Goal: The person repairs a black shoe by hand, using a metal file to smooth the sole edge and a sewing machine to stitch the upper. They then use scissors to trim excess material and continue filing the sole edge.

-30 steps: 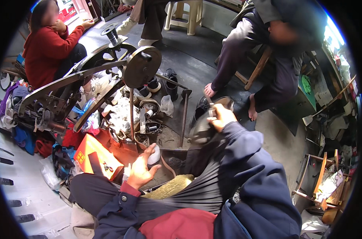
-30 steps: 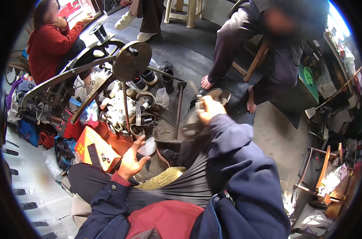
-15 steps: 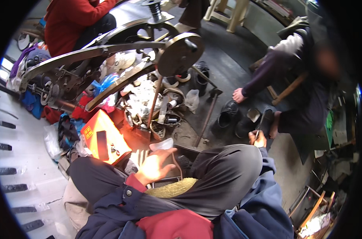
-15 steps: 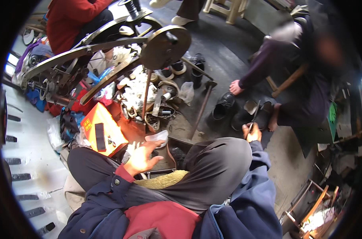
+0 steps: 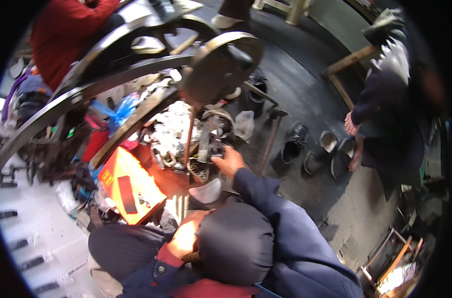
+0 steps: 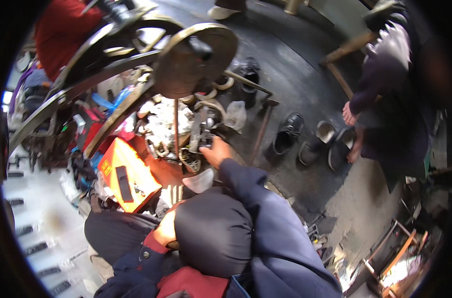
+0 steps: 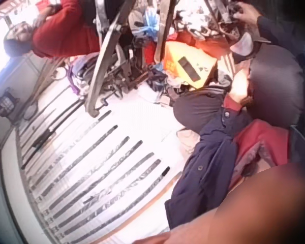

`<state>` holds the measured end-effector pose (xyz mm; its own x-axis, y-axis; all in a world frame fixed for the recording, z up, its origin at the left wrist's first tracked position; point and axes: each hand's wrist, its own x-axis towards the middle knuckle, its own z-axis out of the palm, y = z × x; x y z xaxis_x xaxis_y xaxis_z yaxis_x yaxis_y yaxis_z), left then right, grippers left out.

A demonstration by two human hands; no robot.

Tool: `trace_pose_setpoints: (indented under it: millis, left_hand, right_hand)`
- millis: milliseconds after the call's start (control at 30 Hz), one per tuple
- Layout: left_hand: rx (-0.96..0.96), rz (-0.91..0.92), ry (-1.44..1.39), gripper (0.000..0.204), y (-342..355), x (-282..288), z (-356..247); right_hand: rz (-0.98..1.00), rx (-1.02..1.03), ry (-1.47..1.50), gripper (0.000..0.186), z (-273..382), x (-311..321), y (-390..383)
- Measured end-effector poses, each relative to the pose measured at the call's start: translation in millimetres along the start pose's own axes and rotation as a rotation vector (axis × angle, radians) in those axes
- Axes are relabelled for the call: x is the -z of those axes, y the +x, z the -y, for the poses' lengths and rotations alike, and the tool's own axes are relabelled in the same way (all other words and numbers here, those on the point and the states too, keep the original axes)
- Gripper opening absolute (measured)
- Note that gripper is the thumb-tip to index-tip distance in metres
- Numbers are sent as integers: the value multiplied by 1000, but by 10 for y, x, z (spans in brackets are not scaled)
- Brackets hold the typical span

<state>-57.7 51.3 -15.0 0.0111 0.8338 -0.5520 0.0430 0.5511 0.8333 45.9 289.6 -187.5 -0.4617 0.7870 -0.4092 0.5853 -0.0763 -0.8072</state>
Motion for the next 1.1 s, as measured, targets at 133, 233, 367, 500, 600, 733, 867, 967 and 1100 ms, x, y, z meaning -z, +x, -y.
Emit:
trace_pose_setpoints:
  millis: [133,233,367,500,600,733,867,967,1100]
  left_hand:
    - [-102,60,261,41,16,112,140]
    - [-148,62,411,47,102,123,199]
    - [-178,14,589,54,144,96,126]
    - [-80,21,545,57,184,51,25]
    - [-31,46,569,55,222,43,-26]
    - [1,25,580,55,243,25,-116]
    - [-47,-5,587,55,230,22,-285]
    - [-235,-95,570,52,206,45,-471]
    - [-532,-227,511,43,155,114,-816]
  right_hand:
    - [-45,79,239,60,166,-176,182]
    - [-193,137,411,35,-2,123,16]
    - [-733,253,131,18,-833,1255,-261]
    - [-947,-120,-230,40,-1896,2454,-370]
    - [-704,-220,-457,65,-2437,2907,-346]
    - [-541,-462,-611,57,-2683,3048,-377]
    - [-543,-466,-558,43,-2628,2998,-691]
    - [-736,-177,-392,37,-2388,2968,-1003]
    - [-755,37,51,24,-1455,3138,-1242]
